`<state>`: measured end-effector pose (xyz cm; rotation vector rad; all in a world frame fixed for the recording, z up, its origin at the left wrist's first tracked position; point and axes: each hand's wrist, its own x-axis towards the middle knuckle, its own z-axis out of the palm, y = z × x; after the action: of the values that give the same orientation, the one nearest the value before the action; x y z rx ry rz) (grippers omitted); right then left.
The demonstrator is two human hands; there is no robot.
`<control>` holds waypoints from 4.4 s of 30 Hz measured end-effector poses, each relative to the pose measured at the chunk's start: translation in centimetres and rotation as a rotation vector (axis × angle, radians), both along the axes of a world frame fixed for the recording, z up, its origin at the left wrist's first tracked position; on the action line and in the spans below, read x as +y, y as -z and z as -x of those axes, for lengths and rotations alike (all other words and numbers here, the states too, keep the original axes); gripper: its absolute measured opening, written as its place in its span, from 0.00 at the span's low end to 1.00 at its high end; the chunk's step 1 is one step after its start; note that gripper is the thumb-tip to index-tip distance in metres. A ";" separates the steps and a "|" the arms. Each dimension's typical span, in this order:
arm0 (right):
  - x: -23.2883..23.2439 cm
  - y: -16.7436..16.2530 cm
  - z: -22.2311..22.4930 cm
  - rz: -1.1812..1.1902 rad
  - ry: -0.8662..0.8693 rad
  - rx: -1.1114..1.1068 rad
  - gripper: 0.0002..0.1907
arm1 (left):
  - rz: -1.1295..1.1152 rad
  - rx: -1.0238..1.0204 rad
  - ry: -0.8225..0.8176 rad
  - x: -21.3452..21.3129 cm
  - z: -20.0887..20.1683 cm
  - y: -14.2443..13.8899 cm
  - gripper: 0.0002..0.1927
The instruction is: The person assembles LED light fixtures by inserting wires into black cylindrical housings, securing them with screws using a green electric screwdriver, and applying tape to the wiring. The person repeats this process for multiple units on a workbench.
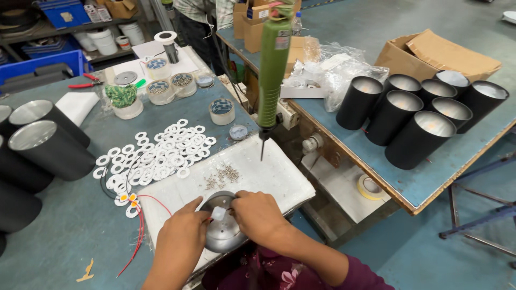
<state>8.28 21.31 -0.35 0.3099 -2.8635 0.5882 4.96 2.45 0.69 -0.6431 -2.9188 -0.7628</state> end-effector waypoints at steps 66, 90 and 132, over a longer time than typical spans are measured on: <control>-0.5 -4.4 5.8 -0.057 -0.395 -0.254 0.07 | -0.805 -0.183 -0.056 -3.9 -1.1 1.8 0.11; -0.7 -4.9 4.0 0.357 -0.614 -0.045 0.13 | -0.863 -0.273 -0.096 -3.8 -0.7 2.3 0.06; 3.7 1.0 7.7 0.685 -0.274 -0.270 0.13 | -0.851 -0.104 -0.042 -4.2 -0.9 2.2 0.07</control>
<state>0.62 25.04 -1.34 0.5325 -2.6448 1.7082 5.90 -1.70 -1.48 -0.4393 -2.2995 -1.8813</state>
